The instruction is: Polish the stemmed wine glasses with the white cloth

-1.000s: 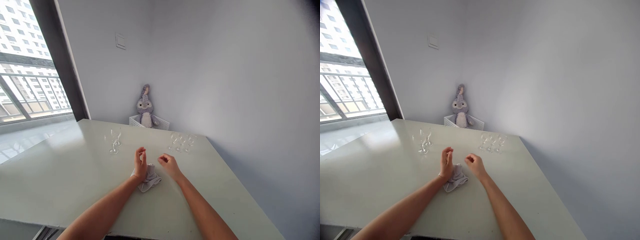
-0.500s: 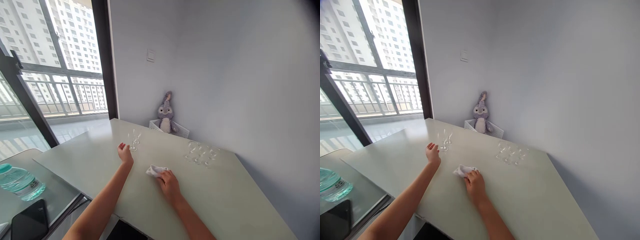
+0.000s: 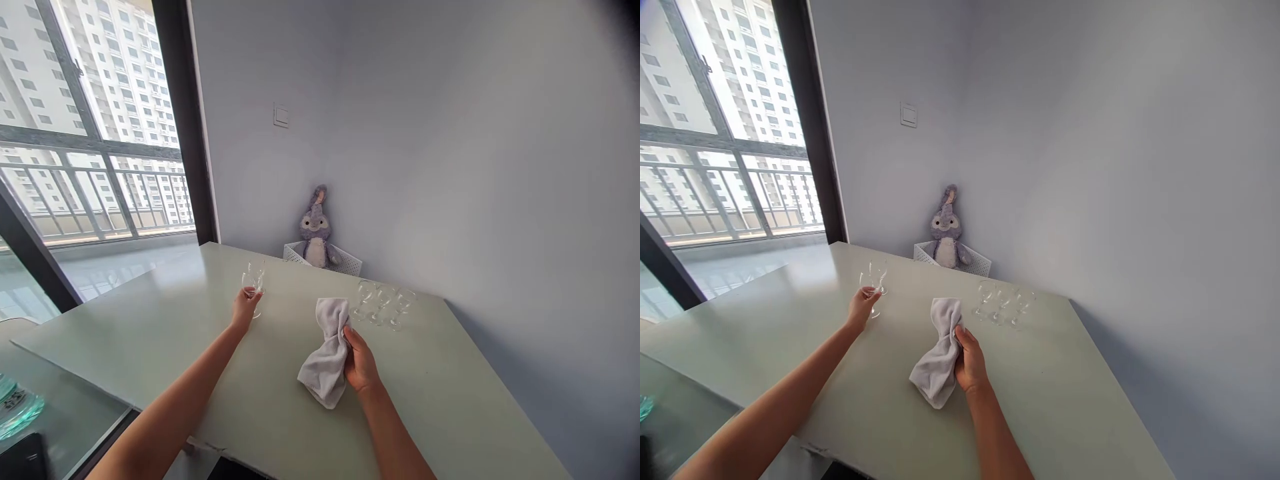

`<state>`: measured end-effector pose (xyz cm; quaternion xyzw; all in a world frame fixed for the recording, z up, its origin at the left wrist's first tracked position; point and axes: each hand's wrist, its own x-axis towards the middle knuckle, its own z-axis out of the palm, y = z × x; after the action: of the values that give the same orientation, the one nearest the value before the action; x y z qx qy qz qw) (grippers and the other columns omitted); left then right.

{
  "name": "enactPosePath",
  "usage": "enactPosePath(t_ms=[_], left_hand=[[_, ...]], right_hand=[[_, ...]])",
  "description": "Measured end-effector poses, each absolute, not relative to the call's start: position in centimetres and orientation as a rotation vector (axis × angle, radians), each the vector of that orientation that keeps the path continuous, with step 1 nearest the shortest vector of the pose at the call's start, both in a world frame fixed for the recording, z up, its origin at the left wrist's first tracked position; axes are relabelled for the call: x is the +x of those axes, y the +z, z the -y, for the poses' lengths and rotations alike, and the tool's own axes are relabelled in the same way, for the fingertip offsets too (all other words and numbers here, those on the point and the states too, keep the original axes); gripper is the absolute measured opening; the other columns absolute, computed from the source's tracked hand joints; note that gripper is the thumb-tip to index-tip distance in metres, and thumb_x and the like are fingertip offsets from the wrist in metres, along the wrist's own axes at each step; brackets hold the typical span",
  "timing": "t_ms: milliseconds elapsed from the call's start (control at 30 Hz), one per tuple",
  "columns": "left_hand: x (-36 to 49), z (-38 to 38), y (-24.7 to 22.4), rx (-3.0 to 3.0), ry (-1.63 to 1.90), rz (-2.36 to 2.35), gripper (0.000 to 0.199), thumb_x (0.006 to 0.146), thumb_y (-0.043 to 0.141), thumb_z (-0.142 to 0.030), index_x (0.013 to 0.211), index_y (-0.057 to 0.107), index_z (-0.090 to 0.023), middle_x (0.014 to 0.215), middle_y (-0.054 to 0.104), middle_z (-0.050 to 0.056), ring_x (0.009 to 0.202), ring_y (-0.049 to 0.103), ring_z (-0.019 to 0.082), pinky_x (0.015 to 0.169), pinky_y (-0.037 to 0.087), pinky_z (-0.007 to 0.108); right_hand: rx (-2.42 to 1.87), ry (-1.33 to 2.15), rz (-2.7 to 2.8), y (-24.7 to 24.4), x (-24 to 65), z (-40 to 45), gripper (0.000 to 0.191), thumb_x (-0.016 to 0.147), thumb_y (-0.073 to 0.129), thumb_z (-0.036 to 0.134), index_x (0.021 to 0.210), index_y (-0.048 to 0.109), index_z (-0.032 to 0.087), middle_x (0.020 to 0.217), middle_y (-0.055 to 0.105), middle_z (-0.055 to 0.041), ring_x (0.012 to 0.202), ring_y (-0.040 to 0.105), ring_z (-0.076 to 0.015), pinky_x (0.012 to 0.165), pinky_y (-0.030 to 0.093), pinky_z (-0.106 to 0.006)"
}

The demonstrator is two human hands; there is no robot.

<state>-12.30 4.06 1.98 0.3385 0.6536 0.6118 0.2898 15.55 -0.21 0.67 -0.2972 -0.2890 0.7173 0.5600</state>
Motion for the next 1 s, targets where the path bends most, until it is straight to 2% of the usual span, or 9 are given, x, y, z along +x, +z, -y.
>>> enactPosePath(t_ms=[133, 300, 367, 500, 700, 833, 933, 1000], left_hand=[[-6.9, -2.0, 3.0, 1.054, 1.561, -1.583, 0.029, 0.063, 0.063, -0.043, 0.075, 0.05, -0.019, 0.055, 0.043, -0.007, 0.05, 0.043, 0.008, 0.05, 0.034, 0.019], [-0.6, -0.4, 4.8, 1.12, 1.163, -0.996, 0.036, 0.066, 0.063, -0.049, 0.08, 0.051, -0.018, 0.047, 0.039, -0.008, 0.043, 0.038, 0.006, 0.044, 0.028, 0.018], [0.2, -0.2, 5.4, 1.083, 1.077, -0.888, 0.036, 0.065, 0.064, -0.049, 0.075, 0.049, -0.018, 0.044, 0.037, -0.008, 0.041, 0.034, 0.005, 0.043, 0.026, 0.018], [-0.2, -0.2, 6.7, 1.163, 1.043, -0.959, 0.035, 0.063, 0.066, -0.045, 0.065, 0.047, -0.016, 0.043, 0.035, -0.007, 0.04, 0.032, 0.005, 0.041, 0.023, 0.018], [-1.1, 0.6, 8.9, 1.841, 0.982, -1.422, 0.02, 0.064, 0.06, -0.035, 0.064, 0.055, -0.016, 0.056, 0.05, -0.003, 0.055, 0.042, 0.009, 0.05, 0.031, 0.021], [-0.9, 0.5, 9.6, 1.914, 0.925, -1.441, 0.017, 0.065, 0.058, -0.033, 0.065, 0.053, -0.017, 0.057, 0.049, -0.004, 0.056, 0.042, 0.01, 0.051, 0.031, 0.021], [-0.6, 0.1, 10.0, 1.837, 0.932, -1.456, 0.017, 0.065, 0.057, -0.033, 0.067, 0.051, -0.017, 0.054, 0.044, -0.006, 0.051, 0.04, 0.009, 0.047, 0.029, 0.021], [-0.4, -0.1, 10.2, 1.814, 0.953, -1.474, 0.016, 0.065, 0.057, -0.033, 0.067, 0.051, -0.018, 0.053, 0.045, -0.006, 0.05, 0.041, 0.009, 0.047, 0.029, 0.021]], right_hand=[[-0.666, 1.696, 0.606, 0.8, 15.7, 0.1, 0.023, 0.067, 0.069, 0.037, 0.085, 0.067, 0.023, 0.073, 0.064, 0.0021, 0.064, 0.055, -0.0136, 0.06, 0.044, -0.026], [-0.581, 1.762, 0.674, 1.4, 16.0, 0.6, 0.028, 0.07, 0.066, 0.04, 0.09, 0.067, 0.021, 0.079, 0.066, -0.0013, 0.072, 0.058, -0.0173, 0.063, 0.045, -0.028], [-0.544, 1.777, 0.752, 1.7, 16.2, 0.7, 0.027, 0.072, 0.064, 0.039, 0.089, 0.067, 0.019, 0.08, 0.066, -0.0031, 0.074, 0.057, -0.0183, 0.063, 0.044, -0.029], [-0.526, 1.697, 0.856, 2.3, 16.6, 0.4, 0.025, 0.074, 0.062, 0.04, 0.086, 0.067, 0.019, 0.082, 0.066, -0.0045, 0.077, 0.056, -0.0194, 0.063, 0.043, -0.029], [-0.65, 1.454, 0.812, 2.8, 18.3, -0.7, 0.021, 0.07, 0.066, 0.042, 0.068, 0.066, 0.021, 0.07, 0.061, 0.0004, 0.065, 0.051, -0.0135, 0.059, 0.039, -0.025], [-0.663, 1.495, 0.837, 3.5, 18.7, -0.2, 0.037, 0.069, 0.063, 0.053, 0.087, 0.068, 0.021, 0.078, 0.062, -0.0027, 0.07, 0.053, -0.0152, 0.059, 0.04, -0.026], [-0.648, 1.475, 0.952, 4.4, 18.5, 0.7, 0.053, 0.069, 0.06, 0.058, 0.109, 0.059, 0.024, 0.088, 0.063, -0.0047, 0.072, 0.054, -0.0158, 0.059, 0.04, -0.026], [-0.627, 1.449, 1.032, 5.1, 18.3, 1.2, 0.057, 0.068, 0.061, 0.057, 0.116, 0.052, 0.027, 0.096, 0.062, -0.0051, 0.074, 0.054, -0.0159, 0.06, 0.04, -0.026]])
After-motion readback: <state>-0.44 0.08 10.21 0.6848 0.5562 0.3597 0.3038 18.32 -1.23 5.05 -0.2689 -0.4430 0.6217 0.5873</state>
